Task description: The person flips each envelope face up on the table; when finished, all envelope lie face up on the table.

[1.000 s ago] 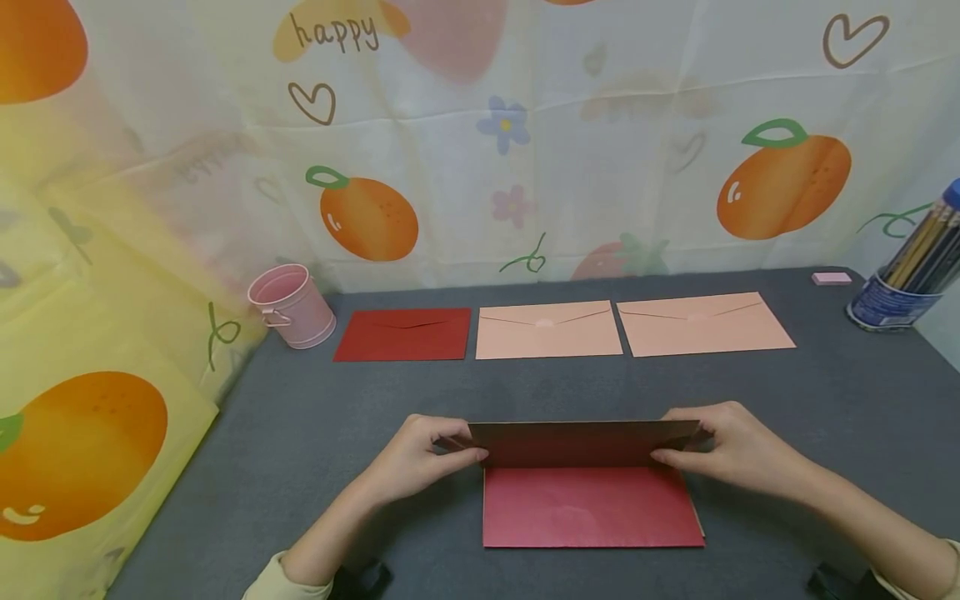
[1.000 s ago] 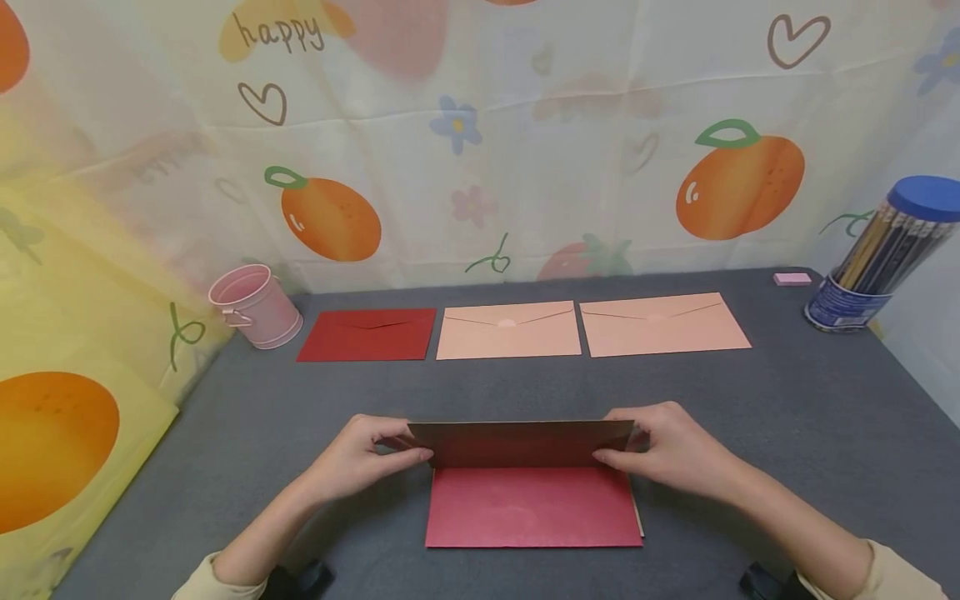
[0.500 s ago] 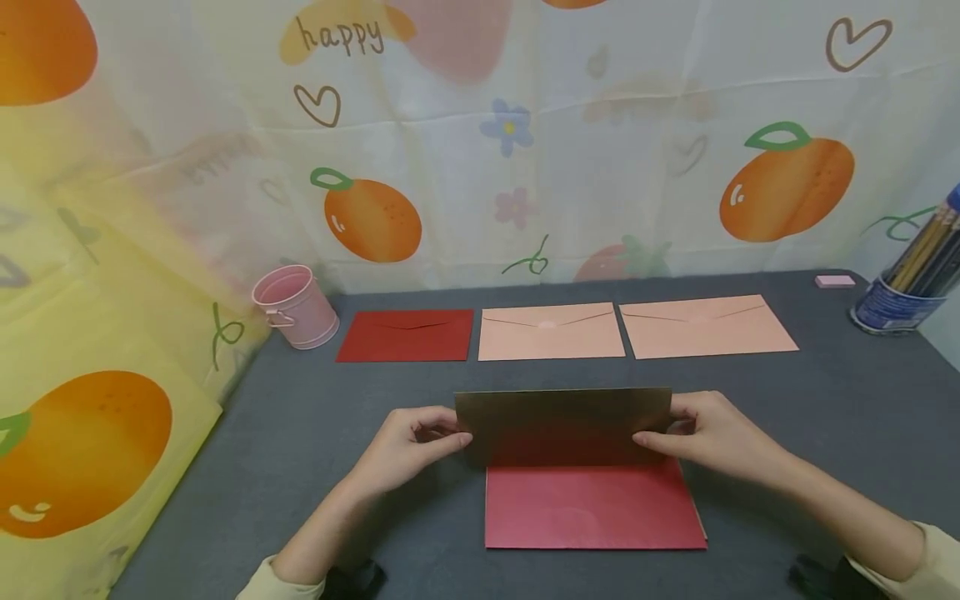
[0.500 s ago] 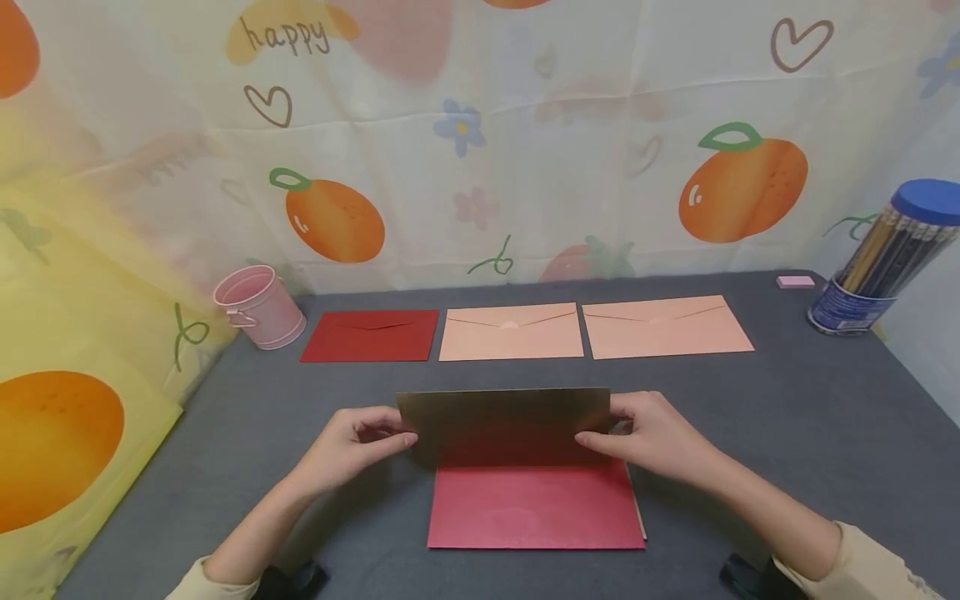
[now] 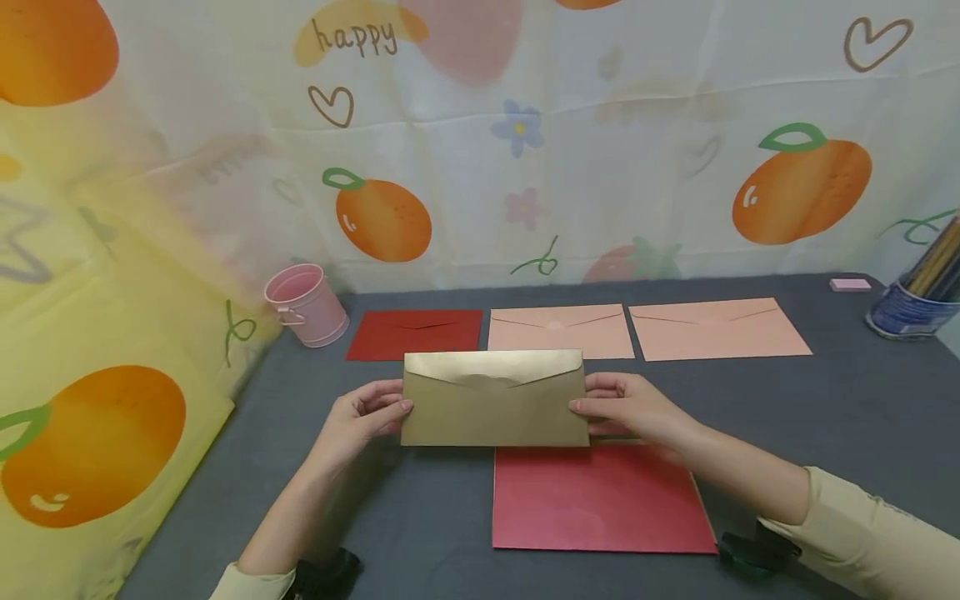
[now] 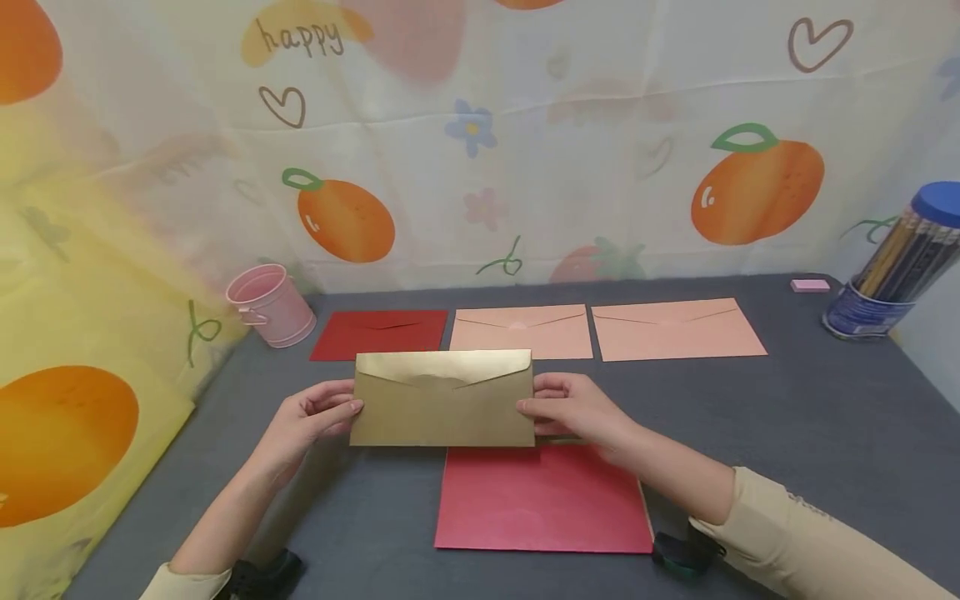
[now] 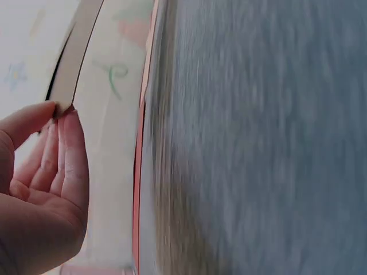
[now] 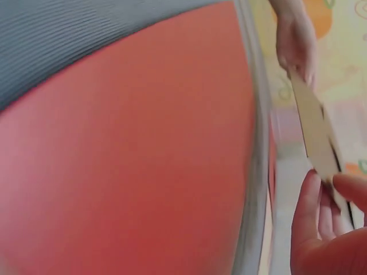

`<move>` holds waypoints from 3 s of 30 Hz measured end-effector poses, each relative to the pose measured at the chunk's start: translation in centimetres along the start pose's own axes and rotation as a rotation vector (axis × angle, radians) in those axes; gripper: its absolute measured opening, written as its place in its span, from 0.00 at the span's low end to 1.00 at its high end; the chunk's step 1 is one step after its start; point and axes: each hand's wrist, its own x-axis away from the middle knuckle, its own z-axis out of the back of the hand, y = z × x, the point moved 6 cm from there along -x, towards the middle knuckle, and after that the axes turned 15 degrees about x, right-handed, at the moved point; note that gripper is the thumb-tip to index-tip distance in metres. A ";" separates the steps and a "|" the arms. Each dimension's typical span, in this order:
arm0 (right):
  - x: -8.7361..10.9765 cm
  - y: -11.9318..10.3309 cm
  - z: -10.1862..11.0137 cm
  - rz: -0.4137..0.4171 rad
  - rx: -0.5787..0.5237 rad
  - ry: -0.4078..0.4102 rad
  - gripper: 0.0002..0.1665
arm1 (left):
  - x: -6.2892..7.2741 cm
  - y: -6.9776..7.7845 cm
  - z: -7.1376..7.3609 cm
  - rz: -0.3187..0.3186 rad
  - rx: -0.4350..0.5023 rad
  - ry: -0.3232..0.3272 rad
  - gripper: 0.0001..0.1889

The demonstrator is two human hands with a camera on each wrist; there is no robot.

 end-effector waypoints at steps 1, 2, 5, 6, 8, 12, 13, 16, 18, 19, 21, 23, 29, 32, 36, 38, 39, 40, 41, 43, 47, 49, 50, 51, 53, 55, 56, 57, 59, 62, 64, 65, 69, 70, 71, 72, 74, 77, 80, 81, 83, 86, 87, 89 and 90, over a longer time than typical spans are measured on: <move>-0.4 -0.1 -0.5 0.003 -0.032 -0.016 0.28 | 0.0 0.0 0.6 0.010 -0.001 0.021 0.24; -0.8 -0.3 -1.1 0.000 -0.054 -0.024 0.29 | 0.0 -0.1 1.3 0.017 0.002 0.037 0.25; -2.0 -0.9 -2.8 -0.001 -0.123 -0.074 0.31 | -0.1 -0.2 3.3 0.027 -0.002 0.096 0.27; -2.3 -1.1 -3.5 -0.001 -0.144 -0.092 0.32 | -0.1 -0.2 4.1 0.030 -0.010 0.119 0.27; -3.0 -1.6 -4.7 -0.008 -0.192 -0.129 0.34 | -0.1 -0.3 5.5 0.033 -0.020 0.162 0.28; -4.0 -2.5 -7.1 -0.027 -0.295 -0.201 0.36 | -0.3 -0.5 8.0 0.030 -0.057 0.230 0.28; -4.2 -2.7 -7.6 -0.033 -0.309 -0.217 0.36 | -0.3 -0.6 8.6 0.029 -0.069 0.242 0.28; -4.7 -3.1 -9.1 -0.050 -0.344 -0.257 0.36 | -0.4 -0.9 10.0 0.024 -0.127 0.275 0.28; -5.1 -3.2 -9.9 -0.061 -0.368 -0.276 0.37 | -0.5 -1.1 10.8 0.017 -0.179 0.297 0.27; -5.3 -3.3 -10.3 -0.069 -0.379 -0.277 0.37 | -0.5 -1.1 11.1 0.013 -0.205 0.306 0.27; -5.7 -3.4 -10.8 -0.083 -0.402 -0.274 0.38 | -0.4 -1.1 11.8 0.006 -0.267 0.327 0.26; -6.1 -3.5 -11.3 -0.093 -0.411 -0.269 0.39 | -0.4 -0.9 12.2 0.002 -0.330 0.346 0.25; -7.5 -3.6 -11.8 -0.127 -0.380 -0.231 0.35 | -0.5 -1.1 12.9 0.017 -0.416 0.355 0.23; -8.1 -3.5 -11.7 -0.141 -0.356 -0.200 0.28 | -0.5 -1.3 13.1 0.022 -0.430 0.354 0.23; -8.4 -3.5 -11.8 -0.137 -0.331 -0.198 0.27 | -0.5 -1.2 13.1 0.015 -0.484 0.363 0.22; -8.3 -3.6 -11.9 -0.123 -0.306 -0.212 0.28 | -0.5 -1.0 13.1 0.013 -0.511 0.365 0.21; -8.2 -3.7 -12.0 -0.120 -0.296 -0.219 0.30 | -0.4 -1.0 13.0 0.011 -0.523 0.366 0.21; -8.1 -3.7 -12.0 -0.118 -0.284 -0.221 0.31 | -0.5 -0.9 12.9 0.008 -0.533 0.366 0.21; -8.0 -3.7 -12.0 -0.114 -0.270 -0.223 0.32 | -0.5 -0.8 12.9 0.005 -0.541 0.364 0.21; -7.7 -3.8 -12.0 -0.105 -0.245 -0.229 0.33 | -0.5 -0.7 12.7 0.002 -0.555 0.365 0.21; -7.5 -3.9 -11.9 -0.098 -0.226 -0.225 0.35 | -0.6 -0.6 12.4 -0.004 -0.578 0.370 0.20; -7.4 -3.8 -11.8 -0.095 -0.218 -0.226 0.36 | -0.6 -0.7 12.4 -0.003 -0.586 0.373 0.20; -7.3 -3.8 -11.8 -0.092 -0.215 -0.228 0.36 | -0.7 -0.7 12.3 -0.003 -0.587 0.375 0.19; -7.3 -3.8 -11.7 -0.090 -0.213 -0.232 0.36 | -0.7 -0.7 12.3 -0.003 -0.590 0.377 0.19; -7.1 -3.7 -11.6 -0.083 -0.207 -0.239 0.36 | -0.7 -0.7 12.2 0.000 -0.593 0.378 0.18; -7.1 -3.6 -11.4 -0.078 -0.207 -0.241 0.36 | -0.7 -0.7 12.1 0.001 -0.599 0.378 0.18; -7.0 -3.6 -11.3 -0.077 -0.209 -0.241 0.36 | -0.7 -0.7 12.1 0.000 -0.603 0.379 0.18; -7.0 -3.5 -11.2 -0.076 -0.209 -0.241 0.36 | -0.7 -0.7 12.0 -0.002 -0.609 0.380 0.18; -6.8 -3.2 -10.8 -0.073 -0.211 -0.235 0.35 | -0.6 -0.5 11.9 -0.020 -0.623 0.386 0.18; -6.3 -3.0 -9.9 -0.054 -0.209 -0.227 0.33 | -0.4 0.1 11.2 -0.103 -0.648 0.407 0.16; -5.7 -2.8 -9.1 -0.028 -0.192 -0.221 0.32 | -0.3 0.7 10.2 -0.181 -0.648 0.403 0.15; -5.4 -2.8 -8.6 -0.009 -0.174 -0.219 0.31 | -0.2 1.0 9.5 -0.221 -0.642 0.390 0.14; -3.7 -2.7 -6.3 0.063 -0.061 -0.195 0.28 | -0.3 1.9 5.3 -0.346 -0.568 0.249 0.12; -3.3 -2.6 -5.7 0.083 -0.018 -0.183 0.28 | -0.2 2.0 4.0 -0.373 -0.548 0.198 0.12; -2.8 -2.6 -5.1 0.100 0.026 -0.175 0.27 | -0.2 2.2 2.6 -0.397 -0.531 0.142 0.13; -2.4 -2.6 -4.6 0.120 0.074 -0.168 0.26 | -0.1 2.4 1.2 -0.425 -0.532 0.085 0.14; -1.3 -2.6 -3.6 0.164 0.165 -0.159 0.26 | 0.3 2.6 -1.6 -0.470 -0.554 -0.030 0.16; 0.3 -2.3 -2.3 0.239 0.309 -0.144 0.25 | 1.0 2.6 -5.6 -0.493 -0.622 -0.212 0.22; 1.8 -1.7 -1.4 0.291 0.419 -0.133 0.25 | 2.0 2.2 -8.7 -0.444 -0.646 -0.398 0.29; 2.3 -1.5 -1.1 0.303 0.460 -0.129 0.25 | 2.3 2.0 -9.6 -0.417 -0.652 -0.454 0.32; 3.2 -0.9 -0.9 0.318 0.528 -0.134 0.27 | 3.0 1.4 -11.0 -0.363 -0.664 -0.555 0.36; 4.4 -0.3 -0.9 0.360 0.667 -0.142 0.31 | 3.7 0.5 -12.5 -0.310 -0.723 -0.659 0.43; 4.8 -0.1 -1.0 0.370 0.715 -0.144 0.32 | 3.9 0.3 -12.9 -0.308 -0.749 -0.689 0.44; 5.6 0.2 -1.1 0.377 0.790 -0.159 0.36 | 4.3 -0.3 -13.6 -0.321 -0.807 -0.739 0.47; 5.9 0.4 -1.2 0.376 0.817 -0.169 0.38 | 4.5 -0.5 -13.8 -0.329 -0.838 -0.758 0.48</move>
